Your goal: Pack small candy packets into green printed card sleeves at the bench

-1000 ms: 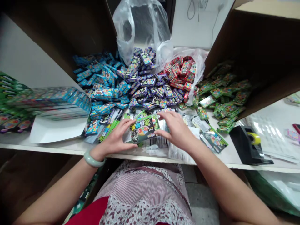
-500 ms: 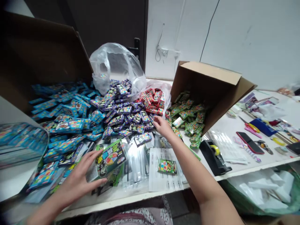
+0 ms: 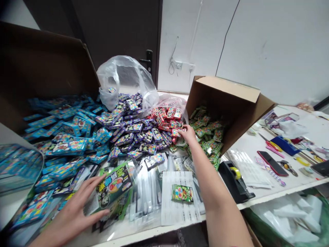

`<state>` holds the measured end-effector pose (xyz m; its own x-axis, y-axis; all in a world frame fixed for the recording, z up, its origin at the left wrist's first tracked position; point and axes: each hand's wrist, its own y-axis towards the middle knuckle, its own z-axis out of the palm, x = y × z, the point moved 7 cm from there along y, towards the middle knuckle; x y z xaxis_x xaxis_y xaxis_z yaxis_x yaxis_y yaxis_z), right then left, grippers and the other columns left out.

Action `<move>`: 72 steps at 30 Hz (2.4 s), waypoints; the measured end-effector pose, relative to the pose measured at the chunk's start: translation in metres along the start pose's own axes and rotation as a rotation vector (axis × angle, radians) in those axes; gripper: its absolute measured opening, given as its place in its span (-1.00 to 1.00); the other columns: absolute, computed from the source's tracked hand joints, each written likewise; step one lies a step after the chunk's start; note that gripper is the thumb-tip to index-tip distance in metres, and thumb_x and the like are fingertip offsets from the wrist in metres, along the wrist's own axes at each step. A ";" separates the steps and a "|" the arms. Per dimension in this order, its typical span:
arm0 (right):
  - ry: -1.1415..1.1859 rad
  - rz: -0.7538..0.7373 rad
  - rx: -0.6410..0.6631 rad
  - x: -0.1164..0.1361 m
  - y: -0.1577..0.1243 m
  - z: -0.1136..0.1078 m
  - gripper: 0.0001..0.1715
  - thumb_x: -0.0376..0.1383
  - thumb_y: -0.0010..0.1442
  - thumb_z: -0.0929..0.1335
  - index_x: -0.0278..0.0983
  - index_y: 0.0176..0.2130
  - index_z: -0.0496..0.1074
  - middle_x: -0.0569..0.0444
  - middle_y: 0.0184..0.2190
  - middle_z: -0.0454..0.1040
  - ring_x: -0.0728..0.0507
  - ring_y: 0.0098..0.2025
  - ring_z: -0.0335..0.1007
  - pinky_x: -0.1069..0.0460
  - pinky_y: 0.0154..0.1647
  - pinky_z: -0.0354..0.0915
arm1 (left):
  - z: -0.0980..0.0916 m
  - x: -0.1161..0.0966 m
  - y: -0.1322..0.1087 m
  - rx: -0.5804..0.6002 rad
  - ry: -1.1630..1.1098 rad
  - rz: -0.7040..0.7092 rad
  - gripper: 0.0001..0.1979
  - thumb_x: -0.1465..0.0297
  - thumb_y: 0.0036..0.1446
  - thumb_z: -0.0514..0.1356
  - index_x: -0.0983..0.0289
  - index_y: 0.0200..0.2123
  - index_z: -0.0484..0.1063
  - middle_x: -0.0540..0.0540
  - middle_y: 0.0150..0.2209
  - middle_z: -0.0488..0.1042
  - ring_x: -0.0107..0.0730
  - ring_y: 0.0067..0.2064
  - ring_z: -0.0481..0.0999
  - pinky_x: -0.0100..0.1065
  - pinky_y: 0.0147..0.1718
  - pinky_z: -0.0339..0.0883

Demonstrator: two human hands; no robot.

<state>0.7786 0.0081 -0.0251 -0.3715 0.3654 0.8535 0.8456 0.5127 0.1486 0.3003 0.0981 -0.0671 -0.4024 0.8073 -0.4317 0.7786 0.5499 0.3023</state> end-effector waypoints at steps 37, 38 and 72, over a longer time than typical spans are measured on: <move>-0.354 -0.943 0.723 0.116 -0.233 0.037 -0.06 -0.18 -0.01 0.53 0.00 0.26 0.15 -0.05 0.20 0.20 -0.32 0.22 0.15 -0.25 0.21 0.19 | -0.013 -0.045 0.004 0.086 -0.075 0.146 -0.04 0.15 -0.01 0.36 0.10 0.34 -0.11 0.23 0.19 0.14 0.02 0.22 0.20 0.07 0.19 0.18; -0.386 -0.964 0.768 0.119 -0.240 0.037 -0.04 -0.19 -0.04 0.54 0.01 0.25 0.16 -0.05 0.20 0.21 -0.33 0.20 0.17 -0.25 0.19 0.21 | -0.012 -0.047 0.005 0.100 -0.074 0.167 -0.02 0.14 -0.03 0.36 0.10 0.34 -0.11 0.23 0.19 0.14 0.03 0.22 0.20 0.08 0.19 0.18; -0.104 -0.713 0.635 0.100 -0.262 0.063 -0.56 -0.20 0.30 0.28 -0.09 0.16 0.25 -0.02 0.06 0.46 -0.26 0.17 0.29 -0.29 0.23 0.09 | -0.009 -0.044 -0.008 0.103 -0.152 0.077 -0.10 0.16 -0.03 0.37 0.12 0.31 0.00 0.21 0.16 0.18 0.02 0.20 0.23 0.05 0.19 0.19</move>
<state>0.4962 -0.0410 -0.0103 -0.7764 -0.1438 0.6136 0.0531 0.9552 0.2910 0.3076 0.0599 -0.0425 -0.2690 0.7999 -0.5364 0.8524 0.4570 0.2541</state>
